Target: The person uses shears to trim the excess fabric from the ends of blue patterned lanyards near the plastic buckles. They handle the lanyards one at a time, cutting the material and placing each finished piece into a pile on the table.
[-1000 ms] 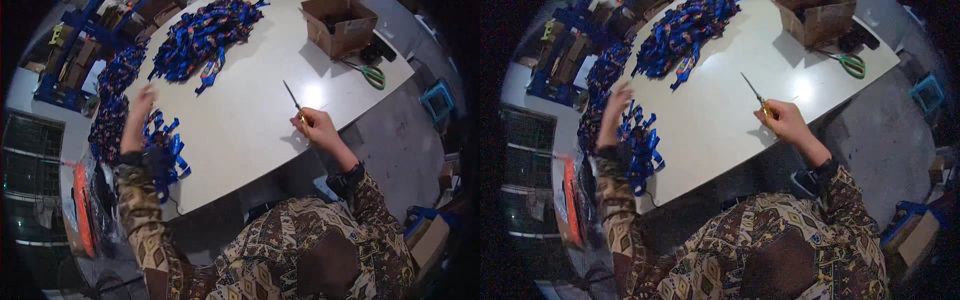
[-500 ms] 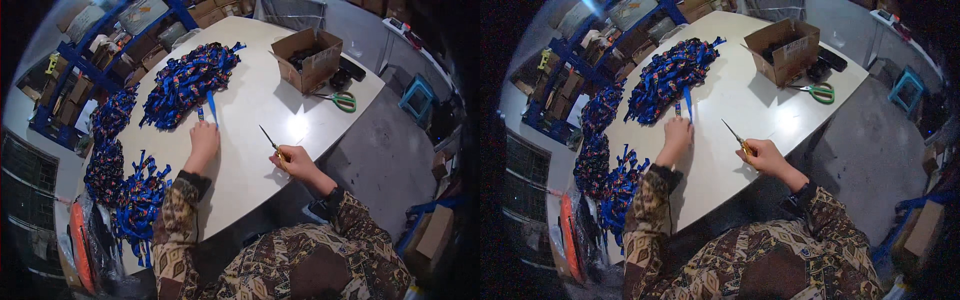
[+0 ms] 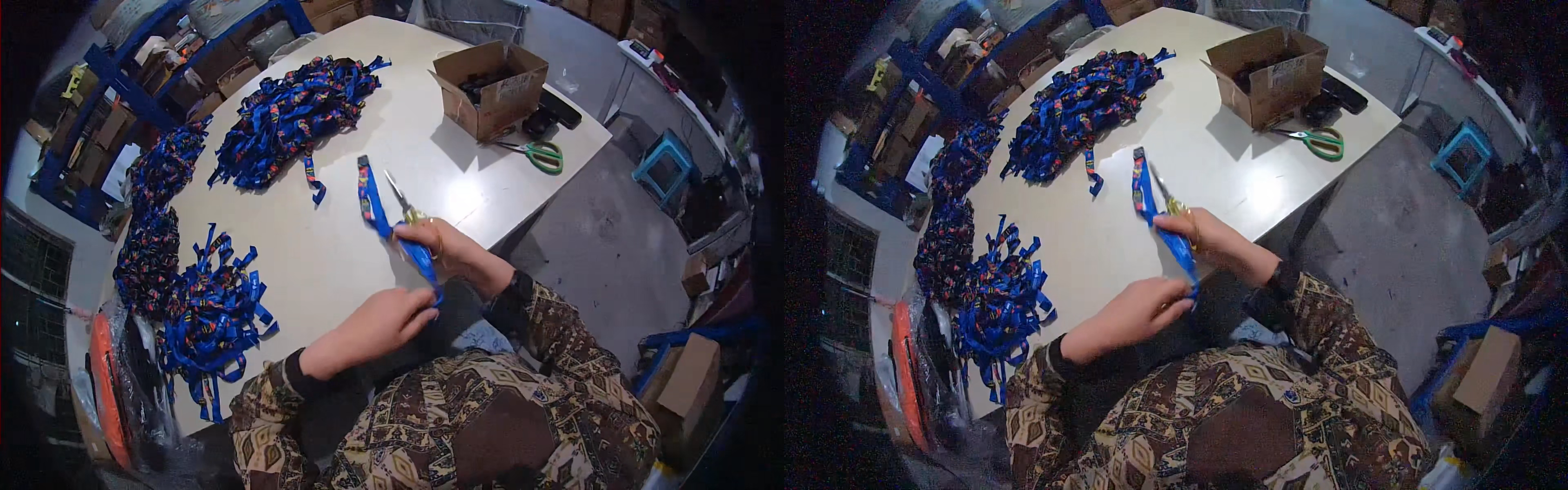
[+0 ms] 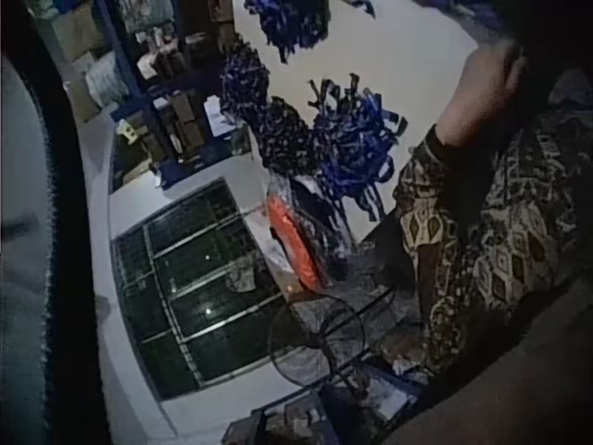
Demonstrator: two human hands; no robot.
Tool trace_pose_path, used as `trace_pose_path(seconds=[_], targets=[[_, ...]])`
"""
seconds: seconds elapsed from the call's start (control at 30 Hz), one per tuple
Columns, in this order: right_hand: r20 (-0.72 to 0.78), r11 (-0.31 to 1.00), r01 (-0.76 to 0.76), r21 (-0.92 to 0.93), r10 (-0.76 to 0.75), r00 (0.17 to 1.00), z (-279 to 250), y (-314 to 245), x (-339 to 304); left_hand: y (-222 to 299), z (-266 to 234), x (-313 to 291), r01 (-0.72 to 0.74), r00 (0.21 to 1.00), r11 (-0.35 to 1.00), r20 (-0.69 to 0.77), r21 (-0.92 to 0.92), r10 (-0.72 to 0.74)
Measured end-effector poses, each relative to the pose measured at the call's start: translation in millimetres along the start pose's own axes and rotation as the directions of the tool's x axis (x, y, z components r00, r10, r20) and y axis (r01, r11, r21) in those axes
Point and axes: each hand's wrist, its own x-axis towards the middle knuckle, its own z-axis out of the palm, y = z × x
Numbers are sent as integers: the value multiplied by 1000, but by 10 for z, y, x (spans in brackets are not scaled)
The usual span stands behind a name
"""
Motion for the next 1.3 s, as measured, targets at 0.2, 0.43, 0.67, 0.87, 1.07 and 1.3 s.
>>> trace_pose_path(seconds=[0.2,0.43,0.67,0.87,1.07,1.3], targets=[[115,833,63,550,-150,982,-421,51,163,-203,-408,-560,333,938,941,82,58,-337],[-275,846,271,459,-155,949,-453,-50,128,-678,-828,-1673,654,738,756,-204,-19,-644],[-300,928,372,-13,-358,884,-148,27,-16,-957,-969,-1999,786,608,606,-336,124,-719],[-153,925,330,-189,-359,921,80,36,-155,-778,-847,-1396,599,741,753,-547,274,-391],[169,733,347,-585,-308,936,256,92,-328,-45,-367,-289,212,812,975,-544,-62,-211],[140,727,335,-600,-317,938,304,103,-423,-123,-156,-258,183,896,977,-390,-109,-212]])
